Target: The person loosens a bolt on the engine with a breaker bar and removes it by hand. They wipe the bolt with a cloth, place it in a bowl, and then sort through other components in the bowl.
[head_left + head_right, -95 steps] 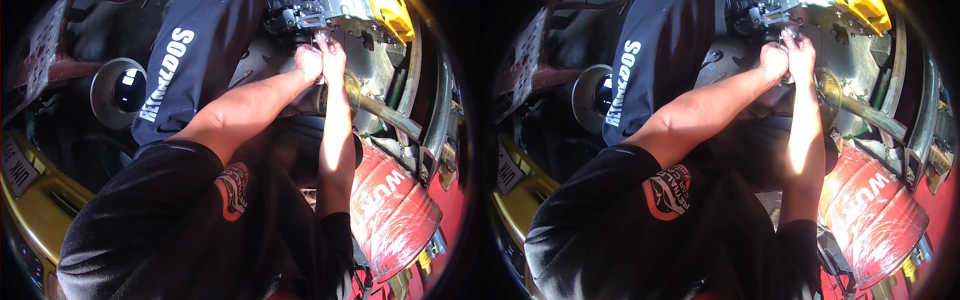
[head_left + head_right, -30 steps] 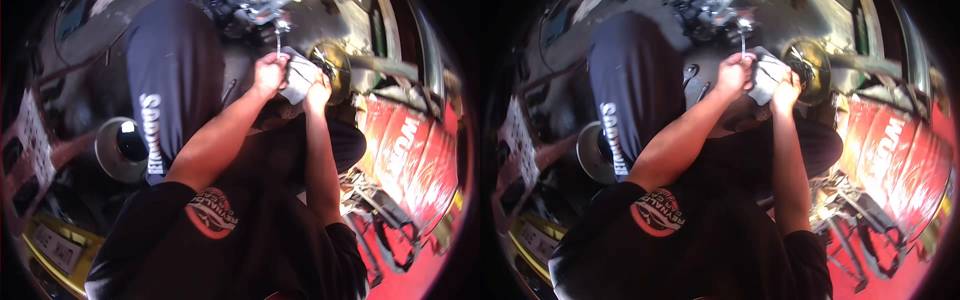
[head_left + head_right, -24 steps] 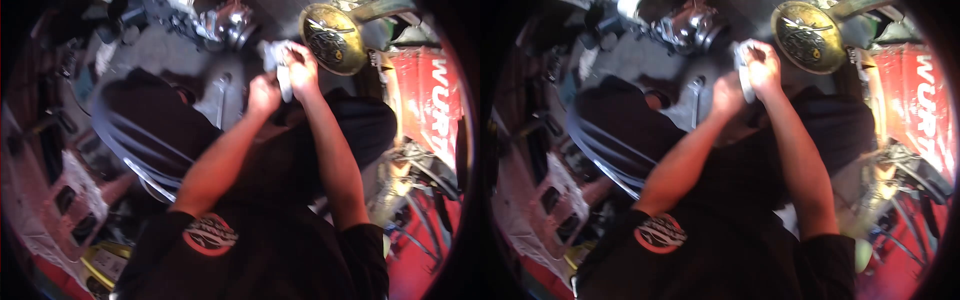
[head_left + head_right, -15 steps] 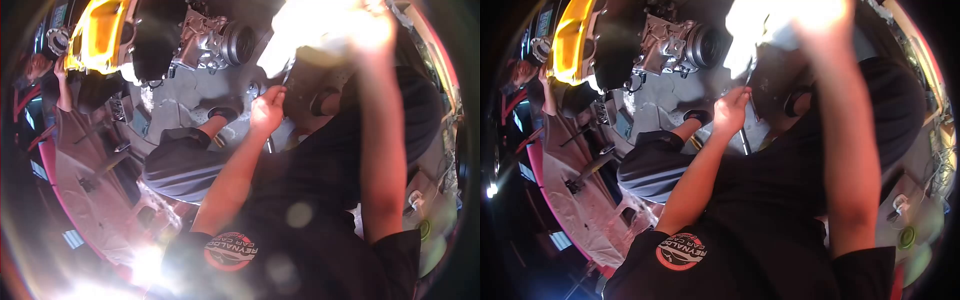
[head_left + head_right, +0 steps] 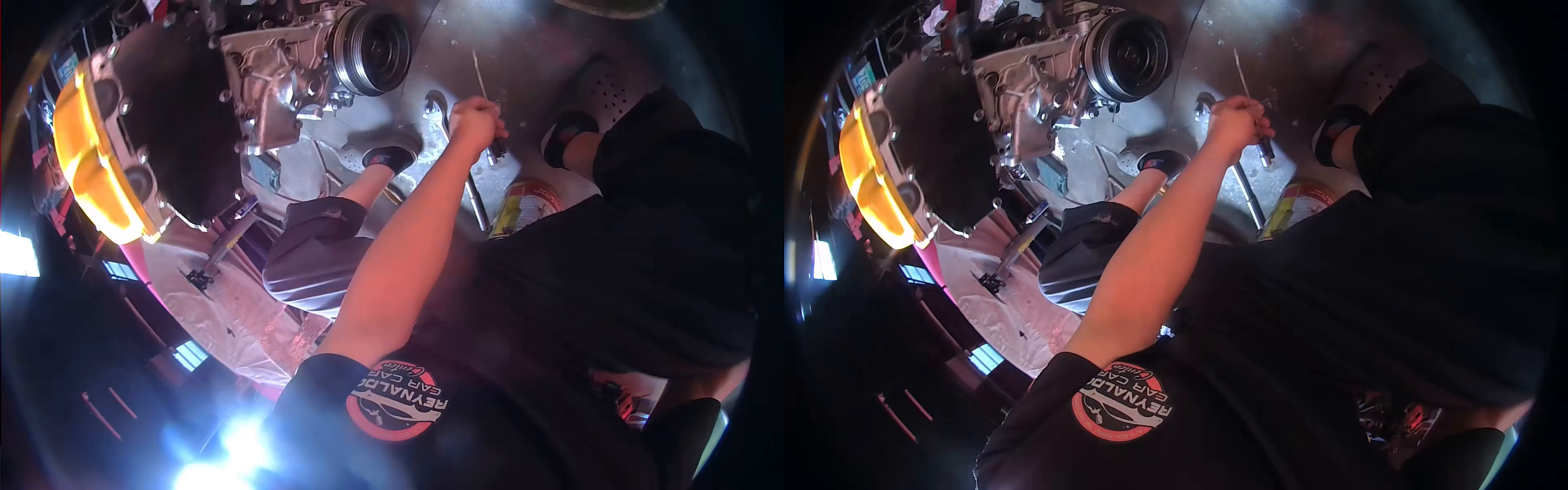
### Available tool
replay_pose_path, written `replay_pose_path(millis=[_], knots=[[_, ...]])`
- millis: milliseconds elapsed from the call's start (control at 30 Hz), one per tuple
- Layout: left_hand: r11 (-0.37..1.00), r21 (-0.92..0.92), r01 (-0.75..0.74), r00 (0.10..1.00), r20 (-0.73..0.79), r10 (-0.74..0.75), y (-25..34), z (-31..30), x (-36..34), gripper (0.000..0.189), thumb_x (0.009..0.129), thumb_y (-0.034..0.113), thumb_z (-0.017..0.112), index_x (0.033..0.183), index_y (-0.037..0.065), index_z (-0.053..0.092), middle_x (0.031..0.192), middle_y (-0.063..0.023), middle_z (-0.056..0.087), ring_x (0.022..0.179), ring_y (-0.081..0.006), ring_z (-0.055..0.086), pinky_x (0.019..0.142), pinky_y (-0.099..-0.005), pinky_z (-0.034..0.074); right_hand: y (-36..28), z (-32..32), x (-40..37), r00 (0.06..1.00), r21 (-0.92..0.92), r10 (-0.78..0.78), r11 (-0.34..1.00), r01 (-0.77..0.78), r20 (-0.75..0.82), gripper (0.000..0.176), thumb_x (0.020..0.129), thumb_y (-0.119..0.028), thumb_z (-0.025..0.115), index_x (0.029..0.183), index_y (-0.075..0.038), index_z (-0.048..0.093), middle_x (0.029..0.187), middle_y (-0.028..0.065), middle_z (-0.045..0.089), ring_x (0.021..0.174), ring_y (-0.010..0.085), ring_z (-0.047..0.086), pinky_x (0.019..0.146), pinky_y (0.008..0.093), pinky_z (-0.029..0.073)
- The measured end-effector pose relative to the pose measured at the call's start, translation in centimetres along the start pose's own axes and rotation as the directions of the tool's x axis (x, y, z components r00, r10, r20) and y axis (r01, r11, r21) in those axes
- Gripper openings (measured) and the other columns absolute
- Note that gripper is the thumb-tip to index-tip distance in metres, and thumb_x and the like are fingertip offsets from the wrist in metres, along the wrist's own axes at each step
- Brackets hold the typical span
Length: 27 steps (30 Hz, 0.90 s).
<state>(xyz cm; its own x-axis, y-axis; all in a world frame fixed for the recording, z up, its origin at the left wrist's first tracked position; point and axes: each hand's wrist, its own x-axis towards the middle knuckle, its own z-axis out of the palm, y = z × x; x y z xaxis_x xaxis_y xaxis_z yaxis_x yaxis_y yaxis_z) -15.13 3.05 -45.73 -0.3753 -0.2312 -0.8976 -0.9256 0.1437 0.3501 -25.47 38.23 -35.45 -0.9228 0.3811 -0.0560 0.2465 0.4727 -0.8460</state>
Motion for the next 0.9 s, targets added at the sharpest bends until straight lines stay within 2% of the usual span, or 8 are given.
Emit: replay_pose_path(millis=[233, 333, 367, 467, 500, 600, 767, 900], knots=[[0.997, 0.083, -0.010, 1.000, 0.019, 0.008, 2.2, 3.1, 2.1, 0.012, 0.089, 0.008, 0.062, 0.098, 0.000, 0.063, 0.078, -0.0116, 0.065, 0.066, -0.0221, 0.069, 0.050, -0.0305, 0.052, 2.8, 1.1, 2.2, 0.993, -0.006, 0.071, 0.997, -0.071, 0.095, 0.032, 0.081, 0.006, 0.051, 0.112, 0.003, 0.057, 0.099, 0.0106, 0.060, 0.087, 0.0139, 0.058, 0.075, 0.0252, 0.049], [0.896, 0.393, -0.207, 0.964, -0.074, 0.255, 0.4, 3.7, 3.5, 0.023, 0.087, 0.011, 0.064, 0.107, -0.001, 0.064, 0.088, -0.0169, 0.069, 0.079, -0.0268, 0.070, 0.064, -0.0359, 0.057, 3.7, 1.7, 2.9, 0.985, -0.007, 0.096, 0.995, -0.096, 0.140, 0.031, 0.082, 0.005, 0.052, 0.112, 0.003, 0.057, 0.101, 0.0112, 0.060, 0.088, 0.0142, 0.058, 0.076, 0.0252, 0.049], [0.753, 0.615, -0.236, 0.930, -0.081, 0.358, 2.2, 4.0, 1.5, 0.036, 0.085, 0.014, 0.066, 0.117, -0.001, 0.061, 0.101, -0.0218, 0.069, 0.094, -0.0322, 0.068, 0.082, -0.0386, 0.054, 3.9, 1.7, 3.1, 0.984, -0.009, 0.097, 0.995, -0.097, 0.147, 0.031, 0.082, 0.005, 0.052, 0.112, 0.003, 0.057, 0.101, 0.0114, 0.060, 0.089, 0.0143, 0.058, 0.077, 0.0252, 0.049], [0.793, 0.590, -0.151, 0.951, -0.132, 0.280, 1.4, 4.1, 1.1, 0.041, 0.084, 0.017, 0.067, 0.120, 0.000, 0.060, 0.108, -0.0236, 0.067, 0.102, -0.0353, 0.065, 0.094, -0.0386, 0.049, 4.1, 1.4, 3.8, 0.985, -0.003, 0.091, 0.996, -0.091, 0.148, 0.030, 0.083, 0.004, 0.052, 0.112, 0.004, 0.056, 0.102, 0.0120, 0.060, 0.090, 0.0146, 0.058, 0.078, 0.0253, 0.048], [0.768, 0.611, -0.191, 0.939, -0.114, 0.324, 0.8, 3.8, 1.0, 0.042, 0.084, 0.018, 0.067, 0.121, 0.001, 0.059, 0.105, -0.0229, 0.068, 0.098, -0.0345, 0.066, 0.088, -0.0392, 0.051, 4.0, 1.2, 3.9, 0.986, -0.003, 0.083, 0.997, -0.083, 0.144, 0.030, 0.083, 0.004, 0.052, 0.113, 0.004, 0.056, 0.102, 0.0121, 0.060, 0.090, 0.0147, 0.058, 0.078, 0.0253, 0.048], [0.809, 0.570, -0.141, 0.973, -0.070, 0.219, 1.3, 2.8, -1.3, 0.040, 0.085, 0.017, 0.066, 0.121, 0.001, 0.059, 0.102, -0.0211, 0.069, 0.095, -0.0339, 0.067, 0.084, -0.0399, 0.051, 2.9, 0.5, 4.0, 0.989, 0.012, 0.037, 0.999, -0.039, 0.143, 0.029, 0.084, 0.003, 0.053, 0.113, 0.004, 0.056, 0.104, 0.0127, 0.060, 0.092, 0.0150, 0.058, 0.079, 0.0253, 0.048], [0.849, 0.433, -0.302, 0.930, -0.061, 0.362, 0.5, 1.9, -5.5, 0.035, 0.087, 0.020, 0.065, 0.117, 0.002, 0.061, 0.096, -0.0166, 0.070, 0.089, -0.0272, 0.068, 0.083, -0.0363, 0.051, -1.6, -1.7, 3.0, 0.989, 0.078, -0.071, 0.995, 0.061, 0.130, 0.028, 0.085, 0.002, 0.054, 0.113, 0.004, 0.056, 0.105, 0.0137, 0.060, 0.094, 0.0155, 0.058, 0.081, 0.0254, 0.048], [0.791, 0.427, -0.439, 0.856, -0.070, 0.513, 0.8, 1.0, -9.8, 0.035, 0.087, 0.022, 0.066, 0.117, 0.006, 0.061, 0.101, -0.0142, 0.070, 0.095, -0.0285, 0.067, 0.084, -0.0383, 0.051, -8.7, -4.2, 1.1, 0.968, 0.269, -0.224, 0.945, 0.187, 0.112, 0.027, 0.087, 0.001, 0.054, 0.113, 0.005, 0.056, 0.107, 0.0144, 0.060, 0.096, 0.0159, 0.058, 0.083, 0.0255, 0.048]])
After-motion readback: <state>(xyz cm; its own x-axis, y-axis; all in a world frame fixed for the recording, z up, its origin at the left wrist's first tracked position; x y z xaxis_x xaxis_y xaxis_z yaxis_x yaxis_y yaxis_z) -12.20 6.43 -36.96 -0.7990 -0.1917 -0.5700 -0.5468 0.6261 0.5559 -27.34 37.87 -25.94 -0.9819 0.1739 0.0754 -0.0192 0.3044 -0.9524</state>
